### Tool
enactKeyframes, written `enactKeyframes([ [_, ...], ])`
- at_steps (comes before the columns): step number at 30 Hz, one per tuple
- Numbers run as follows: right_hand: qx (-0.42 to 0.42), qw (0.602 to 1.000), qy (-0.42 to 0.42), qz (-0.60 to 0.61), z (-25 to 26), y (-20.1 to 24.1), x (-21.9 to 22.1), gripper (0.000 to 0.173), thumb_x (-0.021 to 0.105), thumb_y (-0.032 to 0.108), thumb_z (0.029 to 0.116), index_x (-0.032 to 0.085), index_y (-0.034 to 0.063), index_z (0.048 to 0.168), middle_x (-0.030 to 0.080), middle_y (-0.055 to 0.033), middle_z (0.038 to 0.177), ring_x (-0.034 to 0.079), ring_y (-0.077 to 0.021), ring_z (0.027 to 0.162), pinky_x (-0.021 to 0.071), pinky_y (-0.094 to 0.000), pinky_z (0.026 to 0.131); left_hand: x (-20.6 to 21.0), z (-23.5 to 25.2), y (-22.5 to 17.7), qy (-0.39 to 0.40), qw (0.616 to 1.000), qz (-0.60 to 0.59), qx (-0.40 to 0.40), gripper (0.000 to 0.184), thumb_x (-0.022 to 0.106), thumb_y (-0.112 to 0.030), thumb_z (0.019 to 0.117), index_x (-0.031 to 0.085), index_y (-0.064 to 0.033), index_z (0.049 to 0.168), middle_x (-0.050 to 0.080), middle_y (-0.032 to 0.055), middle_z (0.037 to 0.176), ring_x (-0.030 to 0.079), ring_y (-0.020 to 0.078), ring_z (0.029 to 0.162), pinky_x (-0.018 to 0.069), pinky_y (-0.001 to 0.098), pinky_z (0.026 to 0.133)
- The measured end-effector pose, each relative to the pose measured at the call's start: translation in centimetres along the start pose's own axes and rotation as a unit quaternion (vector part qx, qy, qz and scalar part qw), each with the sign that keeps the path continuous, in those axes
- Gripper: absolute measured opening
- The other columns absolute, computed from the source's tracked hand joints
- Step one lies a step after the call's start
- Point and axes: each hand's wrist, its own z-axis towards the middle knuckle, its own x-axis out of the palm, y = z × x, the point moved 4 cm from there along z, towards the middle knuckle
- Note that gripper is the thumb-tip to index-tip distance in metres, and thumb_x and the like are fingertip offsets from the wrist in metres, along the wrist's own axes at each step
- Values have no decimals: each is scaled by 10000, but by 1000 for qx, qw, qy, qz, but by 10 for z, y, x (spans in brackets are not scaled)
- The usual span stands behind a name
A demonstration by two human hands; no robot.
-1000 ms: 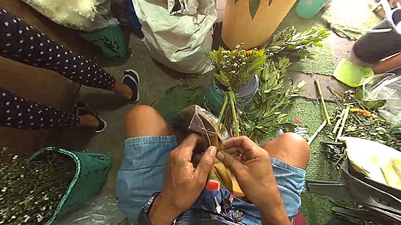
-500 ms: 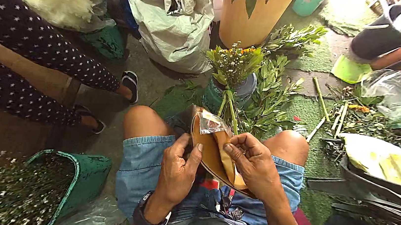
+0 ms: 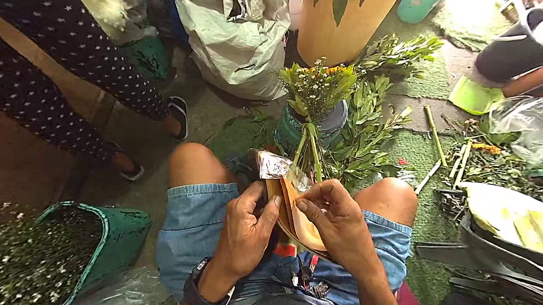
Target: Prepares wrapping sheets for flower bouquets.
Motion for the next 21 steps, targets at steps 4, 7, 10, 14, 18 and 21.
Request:
enactKeyframes([
  [4,5,1000,20,-18,-2,4,1,307,784,225,921,641,30,1109,721,-58,1063,720,-157,924,641,-329,816,-1,-1,0,-4,1000,-5,7,169,569,-110,1002,693,-17,1068,732,37,948,720,103,876,627,272,772],
  [7,14,1000,22,-14,-3,2,1,235,768,151,923,658,20,1085,730,-63,1039,726,-164,921,643,-334,827,-2,-1,2,-4,1000,-12,8,172,568,-102,1002,693,-12,1078,733,41,958,721,109,885,628,277,780],
  [10,1,999,19,-47,-5,9,3,183,719,120,941,651,27,1084,736,-50,1036,729,-150,946,639,-327,855,-2,-1,2,-6,1000,-10,7,180,564,-100,1002,692,-7,1087,736,40,963,721,107,887,627,272,781],
  [14,-6,996,19,-88,-7,18,6,268,772,239,928,664,46,1081,728,-31,1043,717,-123,967,628,-298,865,-2,-1,0,-8,1000,0,6,171,567,-114,1002,694,-19,1067,728,27,934,711,88,855,617,252,756],
  [18,8,996,21,-88,-6,14,3,236,780,211,920,676,56,1064,733,-23,1036,718,-118,956,627,-291,860,-3,-2,1,-8,1000,-6,4,172,565,-106,1003,694,-15,1073,732,33,938,718,96,859,624,259,761],
  [21,16,996,33,-81,-7,10,2,265,801,220,900,675,60,1070,734,-24,1052,714,-127,972,617,-300,883,-3,-3,2,-9,1000,-10,2,166,568,-107,1002,691,-13,1063,729,34,928,716,98,850,622,258,751],
])
